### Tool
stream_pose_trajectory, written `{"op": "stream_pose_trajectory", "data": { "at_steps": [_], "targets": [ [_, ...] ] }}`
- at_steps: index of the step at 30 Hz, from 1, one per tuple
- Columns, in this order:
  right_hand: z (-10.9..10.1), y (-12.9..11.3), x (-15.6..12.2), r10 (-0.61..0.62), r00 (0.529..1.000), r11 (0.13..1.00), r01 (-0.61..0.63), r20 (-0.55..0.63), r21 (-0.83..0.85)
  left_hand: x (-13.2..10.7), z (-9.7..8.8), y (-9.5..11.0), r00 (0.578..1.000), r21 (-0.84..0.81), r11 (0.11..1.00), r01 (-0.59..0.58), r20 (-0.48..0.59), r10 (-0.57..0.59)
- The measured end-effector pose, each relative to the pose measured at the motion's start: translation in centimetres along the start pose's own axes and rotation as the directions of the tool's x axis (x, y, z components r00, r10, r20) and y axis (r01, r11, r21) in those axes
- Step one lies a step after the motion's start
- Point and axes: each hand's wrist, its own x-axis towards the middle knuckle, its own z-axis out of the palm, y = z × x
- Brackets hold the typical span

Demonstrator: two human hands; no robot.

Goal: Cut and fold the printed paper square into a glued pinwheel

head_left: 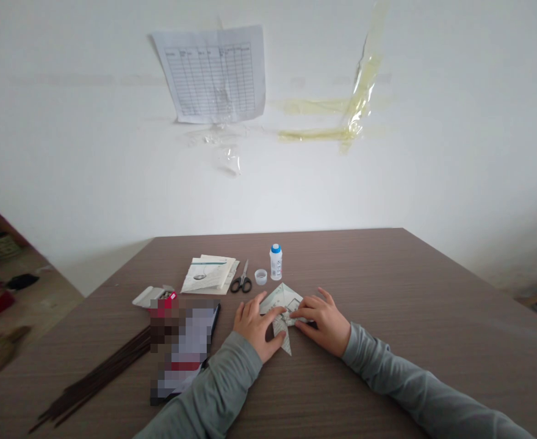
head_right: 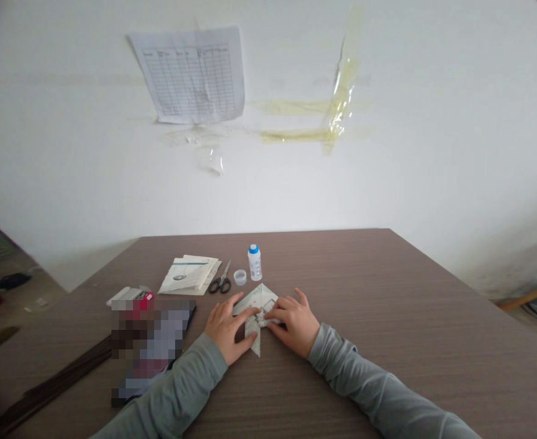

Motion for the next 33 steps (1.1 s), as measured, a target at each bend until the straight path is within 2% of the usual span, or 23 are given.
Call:
{"op": "stream_pose_trajectory", "data": {
  "at_steps": [15,20,33],
  "targets": [
    [0.0,-0.1,0.0,0.033,0.999,0.999,-0.033,0.036,0.006,0.2,-0.9,0.5,0.998,0.034,0.999,0.007,0.057,-0.009],
    [0.1,0.1,-0.1,-0.009,1.0,1.0,0.009,-0.003,-0.007,0.2,-1.1,0.6,0.998,0.018,1.0,0.002,0.065,-0.003],
    [0.8,0.8,-0.1,-0.033,0.999,0.999,0.033,0.0,-0.017,-0.1,0.4,-0.3,1.0,0.021,1.0,0.011,-0.01,-0.011]
  ]
}}
